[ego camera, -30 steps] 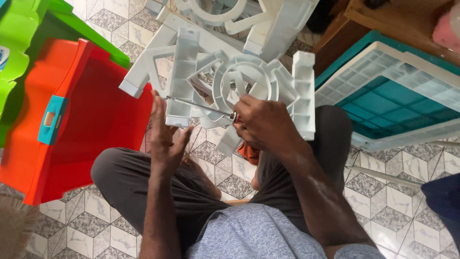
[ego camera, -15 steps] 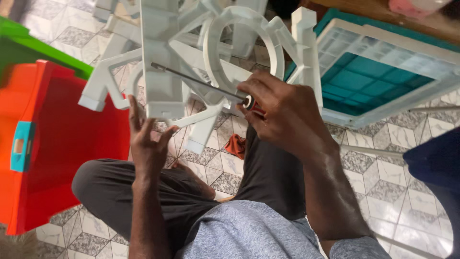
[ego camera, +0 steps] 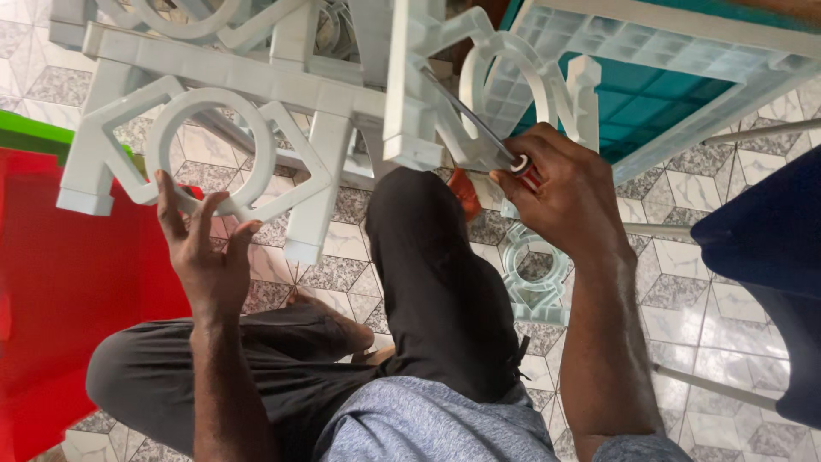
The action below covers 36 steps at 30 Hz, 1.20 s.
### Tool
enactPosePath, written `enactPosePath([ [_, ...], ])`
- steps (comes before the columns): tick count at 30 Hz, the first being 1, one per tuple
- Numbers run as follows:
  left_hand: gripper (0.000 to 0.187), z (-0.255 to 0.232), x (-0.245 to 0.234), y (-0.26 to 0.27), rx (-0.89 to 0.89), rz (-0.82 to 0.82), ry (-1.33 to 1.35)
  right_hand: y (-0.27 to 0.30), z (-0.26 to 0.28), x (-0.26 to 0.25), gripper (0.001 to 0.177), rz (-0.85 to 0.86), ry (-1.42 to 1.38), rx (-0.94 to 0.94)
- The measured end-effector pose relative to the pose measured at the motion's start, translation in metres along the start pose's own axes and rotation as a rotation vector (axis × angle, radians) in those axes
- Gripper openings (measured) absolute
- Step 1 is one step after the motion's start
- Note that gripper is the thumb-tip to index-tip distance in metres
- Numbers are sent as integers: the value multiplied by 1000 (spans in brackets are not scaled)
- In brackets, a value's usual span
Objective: The person sits on the floor and uses a screwdriver to disassemble a white plastic chair. They remove screws from the joints and separate the chair into individual components, placing the parts on the floor.
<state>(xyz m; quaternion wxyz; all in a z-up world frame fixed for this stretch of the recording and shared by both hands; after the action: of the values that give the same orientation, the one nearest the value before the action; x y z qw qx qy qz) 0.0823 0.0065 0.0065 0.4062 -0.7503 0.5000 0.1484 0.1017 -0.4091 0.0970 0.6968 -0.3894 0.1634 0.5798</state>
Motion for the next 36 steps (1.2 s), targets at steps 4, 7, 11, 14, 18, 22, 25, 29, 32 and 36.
enactPosePath([
  [4, 47, -3, 3, -1, 11, -14, -6, 16, -27, 2, 29, 5, 53, 32],
  [7, 48, -2, 3, -1, -4, 2, 6, 32, -48, 12, 26, 20, 89, 133],
  [11, 48, 1, 2, 1, -2, 22, -32, 54, -72, 31, 25, 58, 147, 269],
  [14, 48, 7, 0, 2, -45, 35, -30, 73, -83, 38, 25, 44, 232, 309],
  [18, 47, 12, 2, 2, -33, 47, -44, 101, -98, 45, 26, -36, 213, 349],
  [22, 47, 18, 2, 5, -36, 49, -75, 130, -127, 62, 26, -18, 206, 465],
  [25, 46, 19, 3, 5, -25, 50, -42, 152, -151, 79, 30, 19, 224, 566],
  [29, 46, 19, 4, 4, -38, 60, -40, 172, -173, 96, 33, 1, 280, 577],
  [32, 46, 18, 3, 4, -32, 66, -62, 187, -188, 108, 36, 35, 300, 658],
  [36, 45, 17, 2, 4, -35, 76, -38, 198, -199, 120, 38, 38, 282, 680],
])
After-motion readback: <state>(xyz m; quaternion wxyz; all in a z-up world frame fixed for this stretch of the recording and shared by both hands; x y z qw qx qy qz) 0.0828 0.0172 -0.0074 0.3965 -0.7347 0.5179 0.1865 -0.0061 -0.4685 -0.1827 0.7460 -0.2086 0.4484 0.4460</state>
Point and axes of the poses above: each hand's wrist, its own y-axis away from the middle knuckle, its own x-axis out of the palm, z = x × y, the point moved 7 cm from there along -y, towards the middle knuckle, and after that the axes turned 12 degrees about -z, right-handed, at the moved point
